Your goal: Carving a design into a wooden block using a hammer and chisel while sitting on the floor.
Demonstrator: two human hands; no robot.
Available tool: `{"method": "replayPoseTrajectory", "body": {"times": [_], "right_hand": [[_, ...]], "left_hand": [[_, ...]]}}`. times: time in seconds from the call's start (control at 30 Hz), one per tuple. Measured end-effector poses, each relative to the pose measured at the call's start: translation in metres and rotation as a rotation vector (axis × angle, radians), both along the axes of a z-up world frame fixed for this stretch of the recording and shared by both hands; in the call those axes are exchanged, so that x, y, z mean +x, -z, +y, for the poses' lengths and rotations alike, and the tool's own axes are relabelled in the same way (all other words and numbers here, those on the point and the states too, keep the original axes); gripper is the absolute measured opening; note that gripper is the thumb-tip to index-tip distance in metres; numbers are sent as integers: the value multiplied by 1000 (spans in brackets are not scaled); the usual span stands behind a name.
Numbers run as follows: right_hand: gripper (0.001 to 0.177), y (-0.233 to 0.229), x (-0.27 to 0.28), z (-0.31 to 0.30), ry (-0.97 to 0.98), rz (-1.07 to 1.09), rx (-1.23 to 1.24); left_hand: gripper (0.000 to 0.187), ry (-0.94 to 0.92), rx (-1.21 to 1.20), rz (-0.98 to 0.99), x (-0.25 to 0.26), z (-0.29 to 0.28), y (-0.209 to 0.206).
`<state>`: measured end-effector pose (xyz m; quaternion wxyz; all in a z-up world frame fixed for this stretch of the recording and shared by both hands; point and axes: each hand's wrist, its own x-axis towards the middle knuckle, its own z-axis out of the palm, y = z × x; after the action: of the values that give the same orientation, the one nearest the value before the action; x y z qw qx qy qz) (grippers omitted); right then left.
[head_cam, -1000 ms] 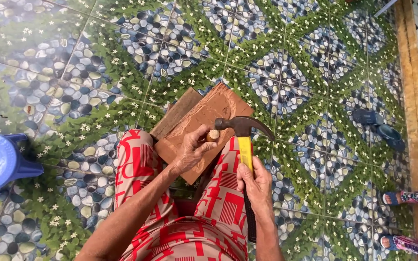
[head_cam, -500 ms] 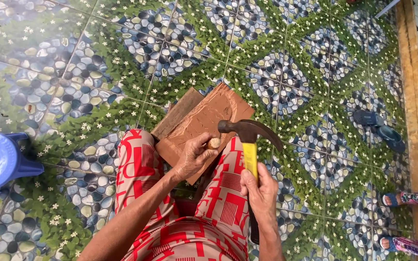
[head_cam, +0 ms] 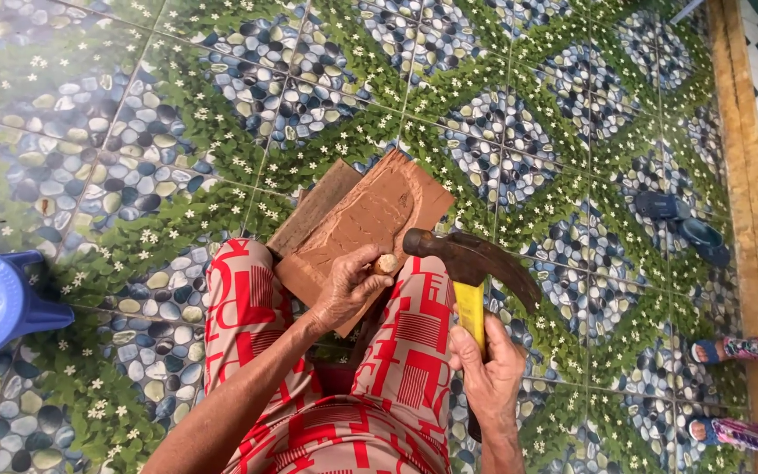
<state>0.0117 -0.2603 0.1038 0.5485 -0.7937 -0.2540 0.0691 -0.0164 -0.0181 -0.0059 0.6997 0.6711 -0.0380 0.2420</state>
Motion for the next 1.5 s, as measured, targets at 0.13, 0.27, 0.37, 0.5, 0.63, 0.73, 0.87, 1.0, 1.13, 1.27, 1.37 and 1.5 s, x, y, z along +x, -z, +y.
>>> {"method": "replayPoseTrajectory", "body": {"times": [0.13,0.27,0.37,0.5,0.63,0.73,0.87,1.0,1.13,1.27,1.37,1.5], "right_hand": [[32,-4,-2,2,15,35,19],[27,0,-3,2,-16,27,-9],[23,3,-4,2,-10,4,-84],[21,7,-7,0,6,-113,-154],[25,20,-8,-12,67,-300,-157],[43,27,-10,-14,137,-414,-184],[20,33,-13,-8,54,-429,-320],[21,20,-13,-2,46,-504,-276],[28,33,-25,-8,176,-529,-188],[17,54,-31,-9,73,-462,-278],[33,68,-34,-6,21,-432,-406],[34,44,-44,-3,76,-372,-369]], "left_hand": [[29,-1,-42,13,1,0,-1],[25,22,-62,12,1,3,-8],[21,6,-11,1,1,5,-9],[19,20,71,-13,0,5,-13],[21,30,75,-25,-3,5,-14],[26,17,97,-7,-3,4,-7],[37,-21,107,19,-3,6,-1],[35,42,6,-10,-4,5,-4],[33,11,92,13,-4,8,-6],[41,4,152,4,-5,8,8],[39,-27,200,-16,-8,10,16],[26,24,139,4,-11,10,-6]]}}
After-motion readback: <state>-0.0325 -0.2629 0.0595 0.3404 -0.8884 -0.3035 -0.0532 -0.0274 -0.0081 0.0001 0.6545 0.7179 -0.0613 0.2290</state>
